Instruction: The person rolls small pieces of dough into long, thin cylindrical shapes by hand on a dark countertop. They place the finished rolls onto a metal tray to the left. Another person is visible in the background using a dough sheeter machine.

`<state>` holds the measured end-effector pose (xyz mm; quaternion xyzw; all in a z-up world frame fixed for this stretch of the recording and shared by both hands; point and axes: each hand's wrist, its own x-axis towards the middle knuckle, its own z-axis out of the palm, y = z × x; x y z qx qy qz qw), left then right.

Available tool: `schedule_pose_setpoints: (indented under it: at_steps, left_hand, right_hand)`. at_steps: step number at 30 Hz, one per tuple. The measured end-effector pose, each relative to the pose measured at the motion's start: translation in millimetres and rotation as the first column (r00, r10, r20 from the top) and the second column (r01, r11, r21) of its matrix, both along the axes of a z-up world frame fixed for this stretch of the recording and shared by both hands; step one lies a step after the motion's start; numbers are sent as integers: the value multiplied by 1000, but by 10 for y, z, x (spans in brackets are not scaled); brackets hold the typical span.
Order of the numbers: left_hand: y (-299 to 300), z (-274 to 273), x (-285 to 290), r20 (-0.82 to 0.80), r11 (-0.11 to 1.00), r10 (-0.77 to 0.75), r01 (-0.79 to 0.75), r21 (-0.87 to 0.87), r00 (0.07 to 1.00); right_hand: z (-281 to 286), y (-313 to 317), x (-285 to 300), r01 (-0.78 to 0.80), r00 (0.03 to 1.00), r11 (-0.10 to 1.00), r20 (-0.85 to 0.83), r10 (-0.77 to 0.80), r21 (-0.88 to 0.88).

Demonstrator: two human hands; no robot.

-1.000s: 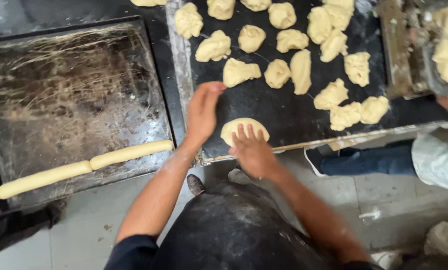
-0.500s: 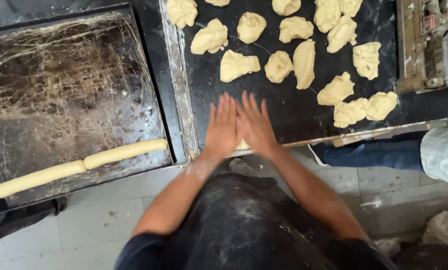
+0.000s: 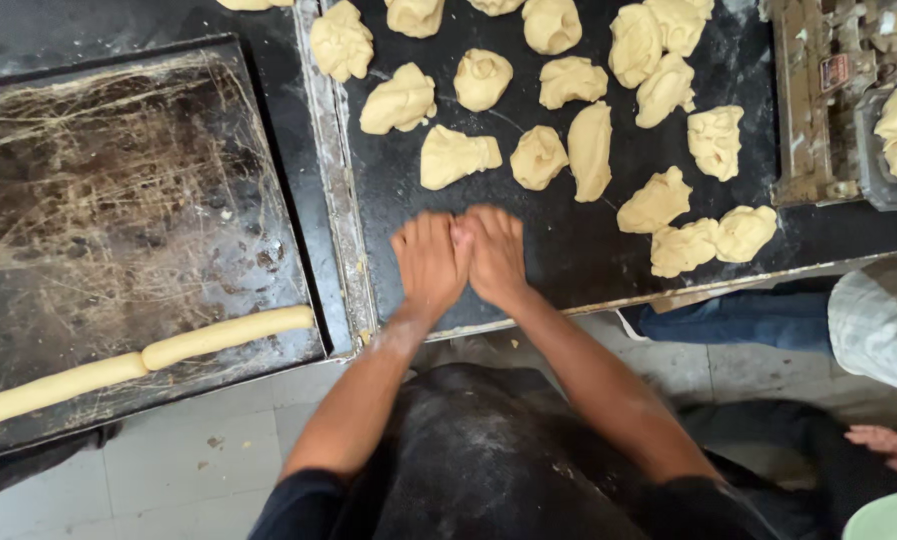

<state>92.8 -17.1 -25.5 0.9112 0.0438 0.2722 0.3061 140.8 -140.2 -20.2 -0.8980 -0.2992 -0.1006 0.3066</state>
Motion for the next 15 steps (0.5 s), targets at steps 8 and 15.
schedule_pose_setpoints:
  at_steps: [8,15]
  left_hand:
    - [-43,-244,62,-119,999,-13,17,31,993]
    - [-20,20,-143,-171,996,-12,26,82,985]
  right_hand:
    - [-157,2,29,-13,1000,990,1,13,-137]
    - [154,-98,-129,-47,997,972,42,58,-228]
